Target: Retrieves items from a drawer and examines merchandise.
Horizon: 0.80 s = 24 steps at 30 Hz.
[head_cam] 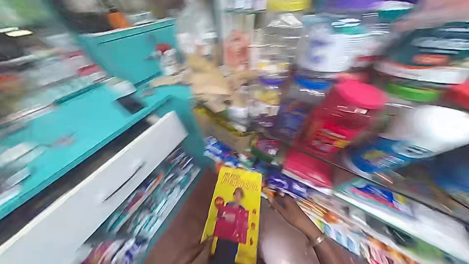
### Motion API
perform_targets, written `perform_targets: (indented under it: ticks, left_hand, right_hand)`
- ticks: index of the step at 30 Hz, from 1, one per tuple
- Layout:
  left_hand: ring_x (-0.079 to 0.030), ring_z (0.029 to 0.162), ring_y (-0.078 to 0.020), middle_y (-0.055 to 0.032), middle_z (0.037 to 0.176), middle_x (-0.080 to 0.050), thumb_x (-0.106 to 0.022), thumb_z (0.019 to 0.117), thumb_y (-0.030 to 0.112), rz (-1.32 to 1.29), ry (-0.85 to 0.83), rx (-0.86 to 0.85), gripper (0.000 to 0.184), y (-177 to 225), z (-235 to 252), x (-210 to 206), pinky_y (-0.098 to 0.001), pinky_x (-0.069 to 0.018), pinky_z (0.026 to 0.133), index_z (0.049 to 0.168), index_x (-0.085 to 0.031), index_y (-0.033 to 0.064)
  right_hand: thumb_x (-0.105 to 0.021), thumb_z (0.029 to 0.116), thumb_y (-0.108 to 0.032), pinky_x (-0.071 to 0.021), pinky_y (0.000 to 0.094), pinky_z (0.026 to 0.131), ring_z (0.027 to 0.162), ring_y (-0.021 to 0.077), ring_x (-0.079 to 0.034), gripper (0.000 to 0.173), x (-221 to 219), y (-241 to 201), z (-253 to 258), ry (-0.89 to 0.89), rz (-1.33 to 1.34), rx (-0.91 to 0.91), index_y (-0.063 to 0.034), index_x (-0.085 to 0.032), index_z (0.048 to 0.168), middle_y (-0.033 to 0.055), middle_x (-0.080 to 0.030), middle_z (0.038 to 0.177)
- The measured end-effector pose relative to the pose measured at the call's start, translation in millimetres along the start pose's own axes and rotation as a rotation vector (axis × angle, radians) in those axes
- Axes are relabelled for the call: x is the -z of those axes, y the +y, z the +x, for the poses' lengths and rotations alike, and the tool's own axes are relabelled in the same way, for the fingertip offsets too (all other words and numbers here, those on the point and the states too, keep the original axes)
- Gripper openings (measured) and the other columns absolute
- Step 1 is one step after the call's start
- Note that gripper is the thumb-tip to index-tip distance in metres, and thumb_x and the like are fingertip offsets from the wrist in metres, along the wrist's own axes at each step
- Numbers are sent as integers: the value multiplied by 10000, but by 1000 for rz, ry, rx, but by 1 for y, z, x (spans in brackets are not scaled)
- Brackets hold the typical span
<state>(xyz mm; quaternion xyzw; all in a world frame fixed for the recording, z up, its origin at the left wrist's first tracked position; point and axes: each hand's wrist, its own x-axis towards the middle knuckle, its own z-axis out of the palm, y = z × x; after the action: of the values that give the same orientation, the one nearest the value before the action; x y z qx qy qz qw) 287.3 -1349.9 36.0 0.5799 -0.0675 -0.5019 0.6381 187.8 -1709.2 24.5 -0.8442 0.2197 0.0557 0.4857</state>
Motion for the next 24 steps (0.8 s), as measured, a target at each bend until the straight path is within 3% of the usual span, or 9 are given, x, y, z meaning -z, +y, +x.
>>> perform_targets:
  ticks: [2, 4, 8, 12, 17, 19, 21, 22, 24]
  left_hand:
    - [-541, 643, 35, 88, 874, -644, -456, 1068, 188, -124, 51, -72, 270, 13, -30, 0, -147, -482, 603, 1325, -537, 178]
    - [-492, 576, 40, 86, 834, -625, -478, 1069, 209, -221, 120, -165, 273, 3, -51, 6, -122, -426, 527, 1335, -533, 180]
    - [-487, 571, 47, 91, 854, -631, -485, 1063, 174, -252, 317, -294, 231, -28, -82, 28, -131, -405, 495, 1288, -535, 154]
    - [-620, 1090, -69, -55, 1286, -646, -491, 1065, 230, -183, 704, -420, 407, -42, -134, 59, -295, -517, 918, 1434, -522, 62]
    - [-510, 1365, -228, -174, 1501, -509, -360, 1110, 368, -247, 978, -432, 533, -38, -186, 106, -439, -386, 1157, 1537, -421, 54]
    - [-583, 1231, -156, -123, 1381, -595, -327, 1111, 408, -330, 995, -445, 539, -40, -200, 124, -377, -457, 1074, 1501, -460, 60]
    - [-578, 724, 21, 66, 852, -624, -307, 1105, 376, -343, 1074, -572, 397, -48, -212, 137, -180, -494, 657, 1192, -590, 111]
    - [-561, 681, 77, 128, 793, -619, -328, 1106, 314, -381, 1087, -697, 325, -52, -221, 136, -123, -477, 631, 1106, -605, 144]
    - [-646, 902, 39, 61, 972, -715, -528, 1017, 70, -371, 1341, -804, 196, -67, -234, 112, -163, -536, 839, 1141, -674, 30]
  right_hand:
    - [-426, 1084, -285, -410, 152, 489, 514, -36, -471, 338, -40, -30, -1, -235, 446, 77, -98, -708, 1083, -91, -662, 726]
    - [-419, 1063, -251, -346, 127, 433, 456, -62, -391, 239, -74, -70, 0, -415, 737, 32, -186, -646, 1032, -144, -535, 617]
    - [-525, 1025, -118, -550, 169, 563, 654, -3, -656, 153, -130, -161, 13, -511, 575, 104, -115, -585, 1166, -70, -720, 858]
    - [-538, 1023, -107, -601, 205, 764, 839, -7, -698, 161, -188, -231, 29, -641, 320, 305, -65, -624, 1152, -71, -726, 943]
    - [-435, 974, -41, -425, 146, 467, 471, -63, -476, 232, -272, -309, 37, -1057, 181, 478, -165, -628, 938, -167, -617, 639]
    - [-472, 978, -23, -401, 142, 442, 448, -53, -468, 289, -308, -337, 33, -1287, 242, 422, -191, -693, 898, -136, -656, 628]
    - [-541, 990, -57, -368, 124, 421, 433, -68, -436, 302, -348, -358, 27, -1455, 316, 344, -232, -755, 871, -129, -640, 600]
    - [-553, 985, -78, -349, 117, 418, 430, -74, -417, 298, -370, -368, 24, -1506, 335, 318, -254, -749, 845, -140, -603, 579]
    - [-544, 981, -78, -328, 113, 406, 426, -69, -395, 270, -409, -382, 16, -1568, 378, 212, -231, -707, 830, -132, -558, 566]
